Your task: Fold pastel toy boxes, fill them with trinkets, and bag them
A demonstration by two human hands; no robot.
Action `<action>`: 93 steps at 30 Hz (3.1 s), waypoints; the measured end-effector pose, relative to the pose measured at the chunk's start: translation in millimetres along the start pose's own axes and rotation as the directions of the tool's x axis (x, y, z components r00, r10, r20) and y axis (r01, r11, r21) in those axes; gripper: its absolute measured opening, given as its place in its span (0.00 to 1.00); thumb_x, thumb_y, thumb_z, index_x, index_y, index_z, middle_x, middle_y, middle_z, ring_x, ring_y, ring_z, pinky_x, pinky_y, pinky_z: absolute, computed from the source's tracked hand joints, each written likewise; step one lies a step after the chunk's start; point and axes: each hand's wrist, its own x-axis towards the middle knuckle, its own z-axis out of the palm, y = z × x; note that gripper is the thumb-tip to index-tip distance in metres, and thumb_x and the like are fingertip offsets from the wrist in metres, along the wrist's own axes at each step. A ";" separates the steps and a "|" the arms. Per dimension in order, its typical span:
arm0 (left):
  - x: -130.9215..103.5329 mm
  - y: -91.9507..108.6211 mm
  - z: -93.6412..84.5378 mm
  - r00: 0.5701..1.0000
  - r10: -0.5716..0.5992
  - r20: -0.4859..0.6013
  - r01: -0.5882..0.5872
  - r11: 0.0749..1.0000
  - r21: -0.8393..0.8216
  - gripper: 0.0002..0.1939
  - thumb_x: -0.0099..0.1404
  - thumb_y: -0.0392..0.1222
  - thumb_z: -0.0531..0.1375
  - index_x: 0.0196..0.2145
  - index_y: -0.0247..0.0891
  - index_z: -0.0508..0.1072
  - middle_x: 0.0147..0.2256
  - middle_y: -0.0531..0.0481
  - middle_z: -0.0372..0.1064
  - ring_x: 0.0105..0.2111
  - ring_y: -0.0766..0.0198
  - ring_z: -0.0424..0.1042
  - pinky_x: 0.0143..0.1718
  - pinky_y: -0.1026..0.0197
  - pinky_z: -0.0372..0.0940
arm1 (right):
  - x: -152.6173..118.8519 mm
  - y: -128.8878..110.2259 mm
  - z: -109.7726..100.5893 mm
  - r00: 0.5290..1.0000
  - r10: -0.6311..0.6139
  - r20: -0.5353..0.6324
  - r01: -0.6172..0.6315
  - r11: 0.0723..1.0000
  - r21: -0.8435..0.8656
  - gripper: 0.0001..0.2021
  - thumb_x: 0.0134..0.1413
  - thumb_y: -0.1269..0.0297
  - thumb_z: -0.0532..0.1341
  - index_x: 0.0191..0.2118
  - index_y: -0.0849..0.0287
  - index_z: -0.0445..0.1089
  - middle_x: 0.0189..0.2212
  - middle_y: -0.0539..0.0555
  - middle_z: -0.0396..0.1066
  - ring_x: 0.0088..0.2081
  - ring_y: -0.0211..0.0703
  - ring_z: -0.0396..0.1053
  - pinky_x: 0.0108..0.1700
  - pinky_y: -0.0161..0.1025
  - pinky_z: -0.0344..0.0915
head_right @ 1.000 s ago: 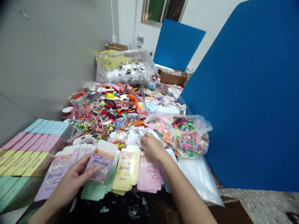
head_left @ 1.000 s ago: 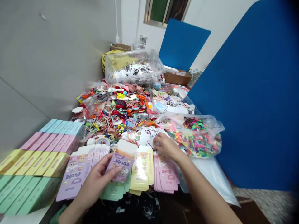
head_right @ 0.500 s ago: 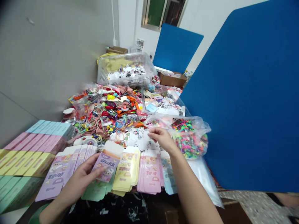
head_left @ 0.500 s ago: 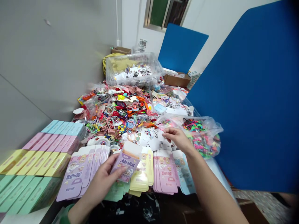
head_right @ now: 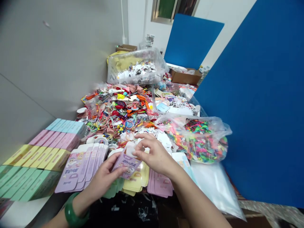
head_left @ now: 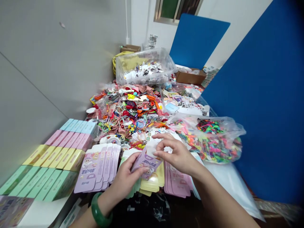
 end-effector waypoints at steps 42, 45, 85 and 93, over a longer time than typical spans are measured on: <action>-2.8 -11.6 -12.8 0.988 -0.120 -0.101 0.130 0.987 0.095 0.27 0.55 0.55 0.65 0.50 0.43 0.70 0.53 0.49 0.71 0.53 0.50 0.70 0.52 0.57 0.67 | 25.4 183.7 -156.1 0.655 0.621 -0.430 -0.728 0.670 -0.141 0.12 0.59 0.60 0.60 0.42 0.64 0.69 0.38 0.53 0.71 0.35 0.38 0.70 0.36 0.38 0.70; -4.2 -12.1 -18.3 0.979 -0.143 -0.145 0.155 0.985 0.078 0.29 0.54 0.55 0.65 0.51 0.43 0.69 0.53 0.48 0.71 0.52 0.49 0.70 0.50 0.56 0.69 | 10.8 173.7 -167.7 0.627 0.640 -0.444 -0.723 0.691 -0.025 0.10 0.56 0.60 0.62 0.35 0.64 0.70 0.25 0.48 0.68 0.24 0.33 0.66 0.27 0.34 0.67; 2.2 -14.9 -11.5 0.987 -0.154 -0.040 0.154 0.988 -0.003 0.27 0.57 0.53 0.65 0.53 0.45 0.67 0.53 0.49 0.71 0.53 0.52 0.69 0.53 0.55 0.65 | 2.2 157.1 -182.5 0.453 0.722 -0.524 -0.692 0.655 0.305 0.08 0.39 0.70 0.68 0.31 0.61 0.73 0.18 0.49 0.65 0.19 0.37 0.64 0.18 0.36 0.70; 0.5 -17.1 -16.8 0.983 -0.173 -0.059 0.173 0.985 -0.009 0.29 0.56 0.53 0.65 0.53 0.43 0.67 0.52 0.48 0.71 0.52 0.50 0.69 0.54 0.52 0.64 | 2.8 141.7 -177.7 0.482 0.693 -0.535 -0.628 0.700 0.341 0.11 0.35 0.68 0.69 0.31 0.60 0.72 0.25 0.54 0.72 0.25 0.41 0.68 0.20 0.36 0.67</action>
